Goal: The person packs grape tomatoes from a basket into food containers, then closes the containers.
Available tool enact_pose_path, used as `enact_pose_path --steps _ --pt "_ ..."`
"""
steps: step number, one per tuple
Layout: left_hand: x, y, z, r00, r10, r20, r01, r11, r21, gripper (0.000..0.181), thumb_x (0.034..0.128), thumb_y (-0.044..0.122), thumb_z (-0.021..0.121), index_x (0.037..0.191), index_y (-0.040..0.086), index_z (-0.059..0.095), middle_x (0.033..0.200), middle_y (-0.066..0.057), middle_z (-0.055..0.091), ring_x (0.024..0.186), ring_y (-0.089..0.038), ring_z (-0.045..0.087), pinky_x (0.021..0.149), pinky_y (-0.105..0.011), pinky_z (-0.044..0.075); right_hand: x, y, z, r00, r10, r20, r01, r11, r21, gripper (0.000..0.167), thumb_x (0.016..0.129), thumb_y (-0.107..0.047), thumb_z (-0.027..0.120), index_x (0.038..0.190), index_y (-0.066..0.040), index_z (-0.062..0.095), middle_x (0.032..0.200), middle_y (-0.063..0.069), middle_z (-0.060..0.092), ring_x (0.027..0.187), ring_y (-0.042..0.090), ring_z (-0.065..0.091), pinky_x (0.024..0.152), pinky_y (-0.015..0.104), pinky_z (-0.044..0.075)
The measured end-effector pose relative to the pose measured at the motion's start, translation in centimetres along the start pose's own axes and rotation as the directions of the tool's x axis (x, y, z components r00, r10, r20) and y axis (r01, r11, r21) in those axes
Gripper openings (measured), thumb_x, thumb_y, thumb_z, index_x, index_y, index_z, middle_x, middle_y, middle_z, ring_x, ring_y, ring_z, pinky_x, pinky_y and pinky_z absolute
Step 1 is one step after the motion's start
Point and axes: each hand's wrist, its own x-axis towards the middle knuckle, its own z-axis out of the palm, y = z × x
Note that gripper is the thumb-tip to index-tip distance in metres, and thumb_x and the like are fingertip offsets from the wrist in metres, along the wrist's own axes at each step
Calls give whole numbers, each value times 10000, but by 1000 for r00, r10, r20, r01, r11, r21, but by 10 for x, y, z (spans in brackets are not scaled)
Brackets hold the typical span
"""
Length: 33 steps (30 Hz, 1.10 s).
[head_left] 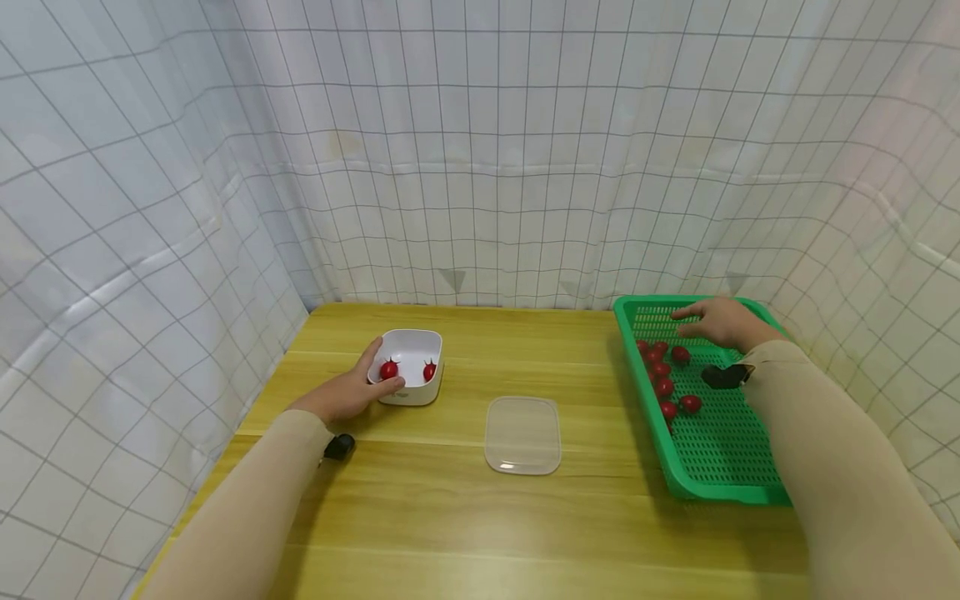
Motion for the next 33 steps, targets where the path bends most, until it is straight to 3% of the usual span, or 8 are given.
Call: enact_pose_path --steps 1,10,16,33 --pt "0 0 0 1000 -1 1 1 1000 1 1049 1027 665 516 1676 263 -203 1729 -316 108 1522 -559 318 1227 -701 265 -2 5 3 1000 -1 4 1 1000 -7 524 1053 -354 631 1482 -54 599 1549 362 454 1400 632 406 1073 740 423" --pt "-2 2 -1 1000 -4 -3 4 1000 1 1030 1041 637 511 1682 230 -185 1733 -311 94 1529 -559 302 1236 -702 244 -6 28 18 996 2 90 -2 1000 -1 547 1019 -339 681 1467 -35 602 1551 374 435 1427 660 330 1101 775 360" --pt "-2 2 0 1000 -5 -6 5 1000 0 1039 1037 638 521 1684 227 -179 1739 -299 84 1532 -553 301 1239 -702 240 -1 33 25 992 -18 125 18 1000 2 533 1003 -329 705 1440 -33 630 1521 376 478 1409 658 368 1095 762 383" --pt "-1 1 0 1000 -28 -6 28 999 18 1041 1022 682 511 1683 270 -179 1745 -279 93 1539 -556 283 1233 -711 240 1 32 32 989 12 145 -17 999 34 560 988 -277 727 1454 7 599 1513 369 492 1411 667 348 1107 762 367"
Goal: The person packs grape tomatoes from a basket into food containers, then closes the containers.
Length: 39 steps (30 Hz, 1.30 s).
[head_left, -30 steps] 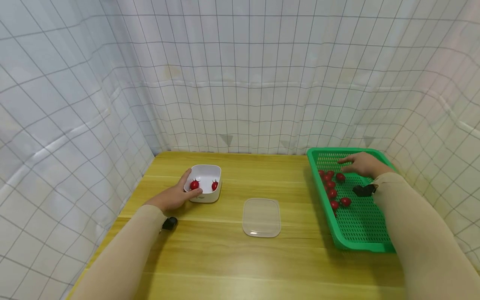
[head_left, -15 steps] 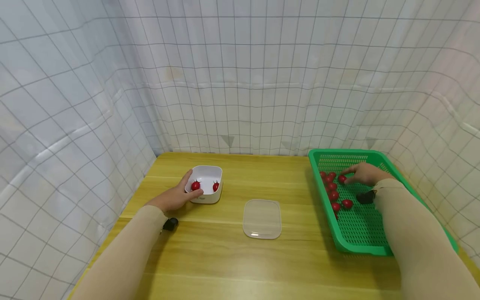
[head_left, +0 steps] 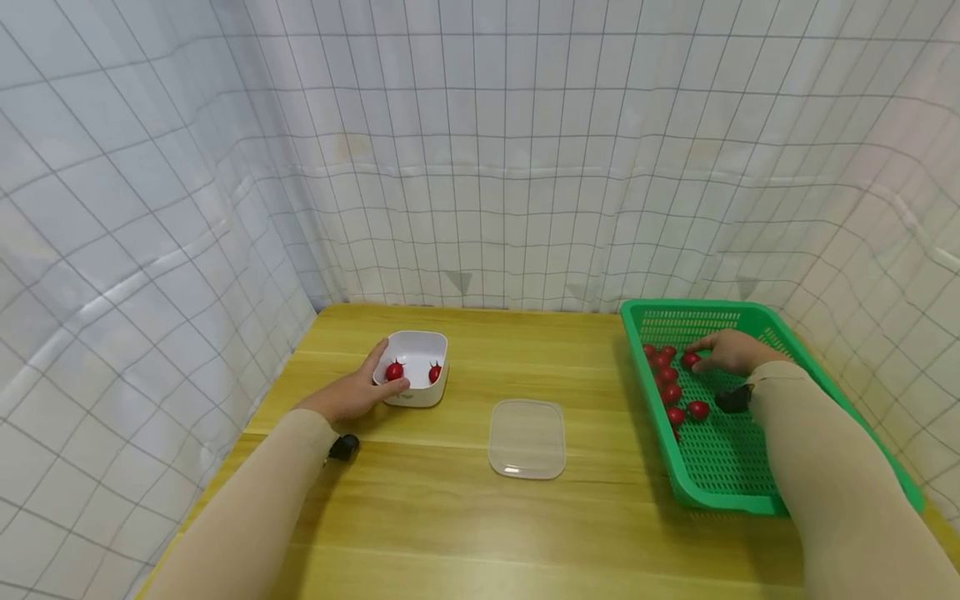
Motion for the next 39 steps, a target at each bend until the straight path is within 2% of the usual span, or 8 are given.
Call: enact_pose_path --steps 7,24,33,39 --pt "3 -1 1 1000 7 -7 -7 1000 7 1037 1026 661 520 1686 257 -172 1734 -300 116 1515 -553 338 1234 -694 261 0 5 0 1000 -2 1 2 1000 -26 545 1009 -290 702 1448 16 599 1503 377 494 1395 663 373 1093 756 383" --pt "3 0 0 1000 7 -4 -7 1000 -2 1041 1027 648 530 1688 238 -163 1729 -312 118 1516 -562 328 1228 -703 263 2 9 4 1000 0 10 0 1000 -15 543 1033 -283 664 1463 35 573 1499 395 481 1389 655 387 1100 747 383" --pt "0 1 -1 1000 4 -14 -4 1000 5 1031 1032 662 508 1685 247 -174 1735 -300 113 1532 -570 286 1230 -719 239 6 6 4 1000 17 24 -16 1000 -20 544 1045 -304 652 1472 23 571 1510 394 471 1399 648 385 1101 742 388" --pt "1 -1 0 1000 4 4 -4 1000 -5 1060 1019 686 516 1678 262 -197 1742 -294 74 1550 -569 241 1230 -726 226 6 6 4 1000 26 17 -26 1000 -6 549 1039 -309 660 1466 26 578 1509 394 474 1399 644 386 1102 735 390"
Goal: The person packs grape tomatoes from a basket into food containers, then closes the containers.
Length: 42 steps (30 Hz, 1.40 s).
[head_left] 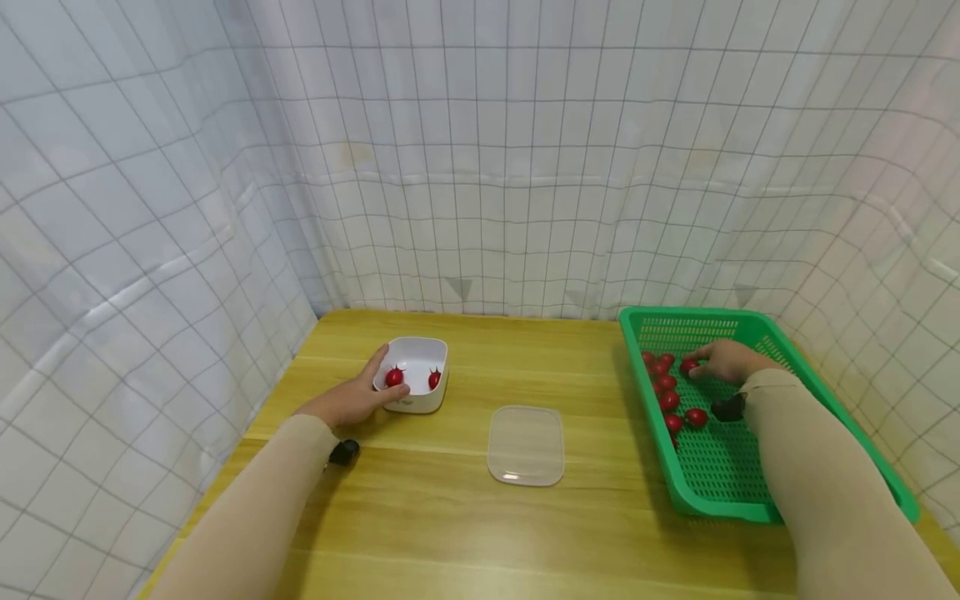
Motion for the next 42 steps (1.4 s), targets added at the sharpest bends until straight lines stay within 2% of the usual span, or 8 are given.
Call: enact_pose_path --steps 9,29,38,42 --pt "0 -3 2 1000 -8 -13 8 1000 -6 1046 1017 690 515 1682 279 -179 1750 -263 101 1540 -561 280 1232 -720 232 -3 -4 0 1000 14 -3 -14 1000 20 556 1036 -283 664 1462 59 561 1493 417 471 1382 661 391 1088 731 410" --pt "-1 -1 2 1000 -11 -10 11 1000 -12 1053 1010 690 531 1685 285 -168 1751 -264 89 1550 -552 265 1233 -716 238 -1 -5 -2 999 -35 -23 34 998 -56 498 1046 -285 644 1418 45 611 1466 406 511 1368 652 420 1075 726 422" --pt "-3 0 3 1000 -14 -3 14 1000 -25 1057 1007 700 526 1681 297 -182 1758 -248 77 1562 -542 243 1239 -718 219 -8 -16 -15 998 -57 -36 54 995 -80 492 1062 -308 624 1435 13 613 1453 365 560 1361 640 446 1053 732 435" --pt "-3 2 3 1000 -13 -12 13 1000 -3 1060 1006 703 522 1680 291 -186 1750 -263 100 1542 -548 289 1231 -712 250 -16 -24 -26 995 -79 -66 75 995 -60 486 1071 -316 611 1441 -2 615 1410 319 624 1360 625 465 1054 726 438"
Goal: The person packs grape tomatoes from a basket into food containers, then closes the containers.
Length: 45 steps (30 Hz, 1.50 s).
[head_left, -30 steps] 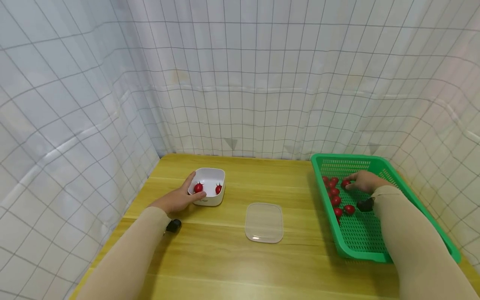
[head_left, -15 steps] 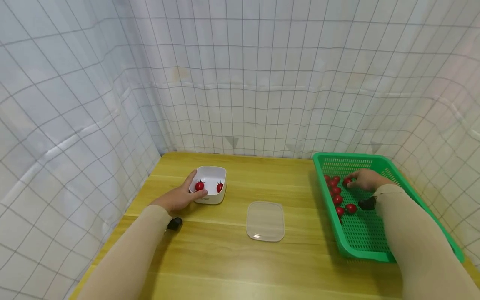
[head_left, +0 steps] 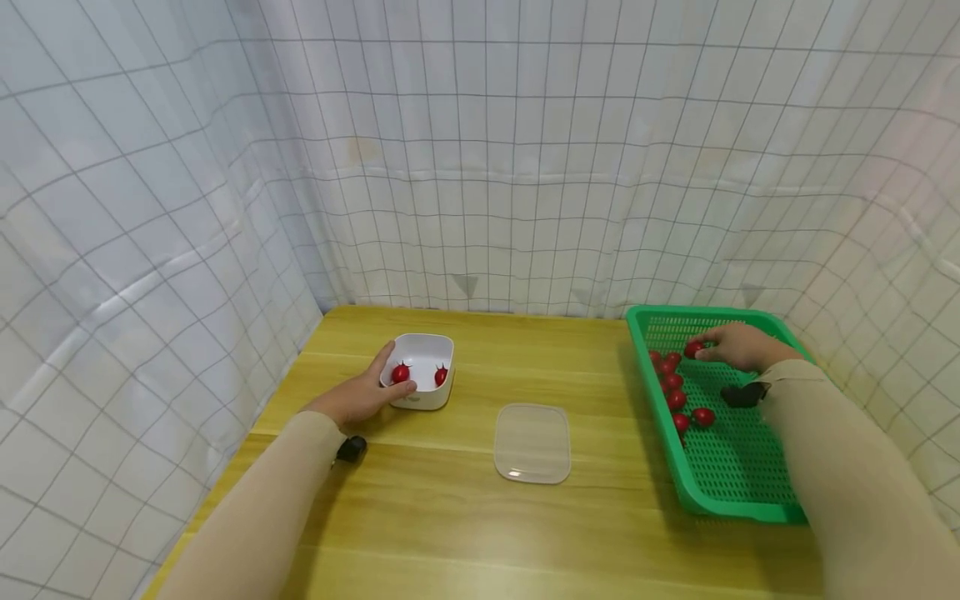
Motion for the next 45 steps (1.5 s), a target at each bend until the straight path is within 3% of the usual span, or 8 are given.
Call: enact_pose_path --steps 12,15,19,22,26,30,36,45 --pt "0 -2 -1 1000 9 -14 -9 1000 -8 1048 1013 678 533 1688 276 -160 1738 -286 129 1501 -529 376 1214 -689 305 5 -60 -40 992 -22 -123 46 979 196 569 1093 -420 565 1541 -71 533 1302 227 715 1315 479 556 1025 630 469" --pt "0 -1 -2 1000 14 -15 -14 1000 -12 1049 1014 671 539 1690 267 -153 1737 -287 134 1498 -521 382 1214 -683 309 12 -89 -44 990 -37 -138 65 977 202 554 1084 -432 577 1541 -121 549 1333 207 704 1205 405 596 949 555 487" --pt "-1 0 -2 1000 16 -15 -16 1000 -10 1053 1012 670 542 1693 249 -142 1736 -289 135 1504 -523 374 1221 -677 304 28 -131 -44 990 -58 -132 84 975 205 519 1069 -412 606 1529 -176 573 955 90 734 767 229 488 688 364 384" --pt "0 0 -2 1000 20 -9 -20 1000 -7 1061 1010 677 540 1693 241 -146 1736 -293 123 1515 -533 354 1224 -681 296 43 -163 -39 988 -93 -120 117 969 216 487 1063 -361 623 1519 -193 588 672 -10 529 594 165 345 574 309 315" --pt "1 -1 -2 1000 27 -5 -27 1000 -10 1068 1010 677 542 1692 230 -149 1739 -292 107 1524 -537 334 1227 -684 287 60 -206 -29 982 -159 -102 179 955 236 461 1058 -309 641 1507 -214 603 577 -75 363 506 132 304 502 269 280" --pt "1 -3 -2 1000 24 -8 -24 1000 -20 1060 1011 672 545 1692 247 -147 1749 -266 103 1536 -522 324 1242 -676 269 77 -244 -14 969 -232 -86 247 933 262 434 1053 -281 655 1480 -205 629 563 -93 409 483 118 281 491 255 278" --pt "3 -3 -2 1000 27 -9 -27 999 -16 1073 1003 694 539 1692 244 -150 1743 -280 116 1533 -528 324 1239 -677 275 100 -293 14 955 -292 -55 294 899 325 421 1056 -251 659 1472 -191 636 775 -49 723 503 119 305 518 253 302" --pt "2 0 -2 1000 1 12 0 999 -38 1078 1004 695 535 1686 246 -169 1747 -275 97 1556 -522 277 1251 -690 234 119 -345 52 947 -321 -14 305 885 353 421 1050 -264 675 1468 -231 645 605 -59 518 458 103 319 467 239 305"
